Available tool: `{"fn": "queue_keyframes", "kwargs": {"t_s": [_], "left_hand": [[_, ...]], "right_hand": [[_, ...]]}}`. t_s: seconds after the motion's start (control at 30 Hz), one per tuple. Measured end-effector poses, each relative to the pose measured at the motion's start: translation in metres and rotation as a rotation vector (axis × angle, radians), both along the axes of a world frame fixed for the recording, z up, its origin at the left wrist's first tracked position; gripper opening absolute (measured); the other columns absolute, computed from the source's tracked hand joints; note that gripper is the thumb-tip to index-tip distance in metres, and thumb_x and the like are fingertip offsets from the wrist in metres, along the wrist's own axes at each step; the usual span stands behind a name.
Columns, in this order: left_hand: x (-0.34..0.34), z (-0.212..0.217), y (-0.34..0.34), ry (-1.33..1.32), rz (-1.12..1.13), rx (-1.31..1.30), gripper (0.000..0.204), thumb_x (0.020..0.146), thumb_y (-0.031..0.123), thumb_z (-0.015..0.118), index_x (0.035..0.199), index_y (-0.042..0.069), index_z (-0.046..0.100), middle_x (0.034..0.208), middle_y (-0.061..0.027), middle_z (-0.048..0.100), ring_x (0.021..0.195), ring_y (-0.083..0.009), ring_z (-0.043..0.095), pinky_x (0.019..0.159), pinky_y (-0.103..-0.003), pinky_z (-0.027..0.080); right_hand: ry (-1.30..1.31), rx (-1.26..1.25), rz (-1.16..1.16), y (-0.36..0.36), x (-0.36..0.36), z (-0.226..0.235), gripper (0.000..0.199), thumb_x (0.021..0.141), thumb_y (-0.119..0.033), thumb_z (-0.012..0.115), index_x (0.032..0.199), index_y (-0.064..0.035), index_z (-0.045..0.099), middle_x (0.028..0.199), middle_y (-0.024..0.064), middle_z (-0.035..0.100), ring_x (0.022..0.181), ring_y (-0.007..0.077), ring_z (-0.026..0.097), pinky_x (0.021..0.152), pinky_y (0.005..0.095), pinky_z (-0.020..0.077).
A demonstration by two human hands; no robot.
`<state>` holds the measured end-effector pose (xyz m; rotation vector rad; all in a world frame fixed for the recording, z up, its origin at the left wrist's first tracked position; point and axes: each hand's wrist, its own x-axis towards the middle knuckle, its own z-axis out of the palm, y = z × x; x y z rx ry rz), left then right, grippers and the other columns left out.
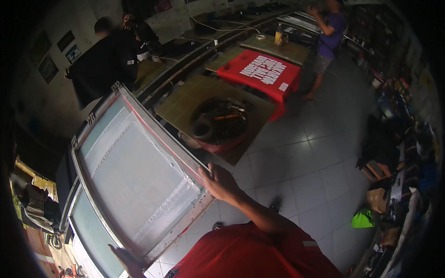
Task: The person places a large rectangular screen frame on a workbench and adjusts a red cloth underneath it. They use a screwdriver to tighten screws on the frame's corners, flip the frame to inspect the printed side, and then lift it to place it on top of another similar frame.
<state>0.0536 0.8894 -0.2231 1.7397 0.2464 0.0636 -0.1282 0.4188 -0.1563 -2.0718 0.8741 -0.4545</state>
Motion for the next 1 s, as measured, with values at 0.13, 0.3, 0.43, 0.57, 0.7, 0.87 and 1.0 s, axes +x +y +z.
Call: {"fn": "queue_keyframes", "kwargs": {"t_s": [0.13,0.3,0.43,0.57,0.7,0.87,1.0], "left_hand": [[-0.051,0.043,-0.103,-0.178,-0.146,0.093,0.042,0.098,0.035,0.033,0.131,0.008,0.038,0.089,0.0011,0.036,0.076,-0.0091,0.038,0.086,-0.028,0.037],[-0.138,0.071,-0.277,0.068,-0.074,-0.292,0.045,0.090,0.059,0.043,0.068,0.020,0.037,0.057,0.0077,0.027,0.048,-0.0036,0.027,0.046,-0.021,0.025],[-0.196,0.085,-0.406,0.171,-0.268,-0.441,0.040,0.089,0.058,0.047,0.071,0.023,0.041,0.060,0.0096,0.031,0.051,-0.0032,0.030,0.047,-0.021,0.027],[-0.243,0.071,-0.520,0.296,-0.494,-0.640,0.034,0.093,0.051,0.046,0.083,0.019,0.052,0.068,0.0071,0.043,0.058,-0.0056,0.041,0.051,-0.022,0.037],[-0.265,0.052,-0.618,0.297,-0.446,-0.509,0.043,0.094,0.049,0.044,0.098,0.007,0.055,0.072,0.0019,0.051,0.060,-0.0083,0.048,0.052,-0.023,0.040],[-0.266,0.021,-0.736,0.319,-0.428,-0.540,0.043,0.093,0.047,0.046,0.093,0.005,0.053,0.066,0.0002,0.049,0.055,-0.0099,0.046,0.051,-0.026,0.040],[-0.257,-0.009,-0.798,0.319,-0.432,-0.513,0.038,0.094,0.044,0.048,0.090,0.006,0.052,0.063,0.0015,0.044,0.054,-0.0088,0.044,0.048,-0.025,0.038]], "right_hand": [[-0.156,0.047,-0.038,-0.083,-0.074,0.027,0.047,0.095,-0.042,0.040,0.093,0.0030,0.053,0.084,0.0267,0.058,0.084,0.0431,0.056,0.072,0.0453,0.0435],[-0.174,-0.021,-0.149,-0.220,-0.187,0.037,0.042,0.096,-0.037,0.036,0.092,0.0005,0.054,0.085,0.0238,0.058,0.084,0.0423,0.056,0.071,0.0451,0.0428],[-0.096,-0.014,-0.290,-0.325,-0.270,0.035,0.048,0.097,-0.039,0.033,0.103,0.0026,0.057,0.099,0.0253,0.060,0.096,0.0419,0.056,0.080,0.0421,0.0431],[-0.117,-0.013,-0.407,-0.427,-0.327,0.012,0.056,0.097,-0.044,0.033,0.104,0.0061,0.058,0.102,0.0244,0.061,0.097,0.0363,0.057,0.083,0.0383,0.0426],[-0.130,0.088,-0.384,-0.524,-0.351,-0.025,0.061,0.096,-0.046,0.036,0.110,0.0101,0.056,0.110,0.0245,0.060,0.104,0.0339,0.057,0.089,0.0373,0.0408],[-0.032,0.118,-0.404,-0.652,-0.344,-0.058,0.063,0.095,-0.048,0.037,0.112,0.0097,0.056,0.115,0.0248,0.058,0.109,0.0342,0.054,0.091,0.0367,0.0399],[0.063,0.117,-0.400,-0.722,-0.332,-0.073,0.066,0.094,-0.051,0.037,0.110,0.0102,0.056,0.111,0.0255,0.059,0.106,0.0367,0.055,0.090,0.0384,0.0401]]}}
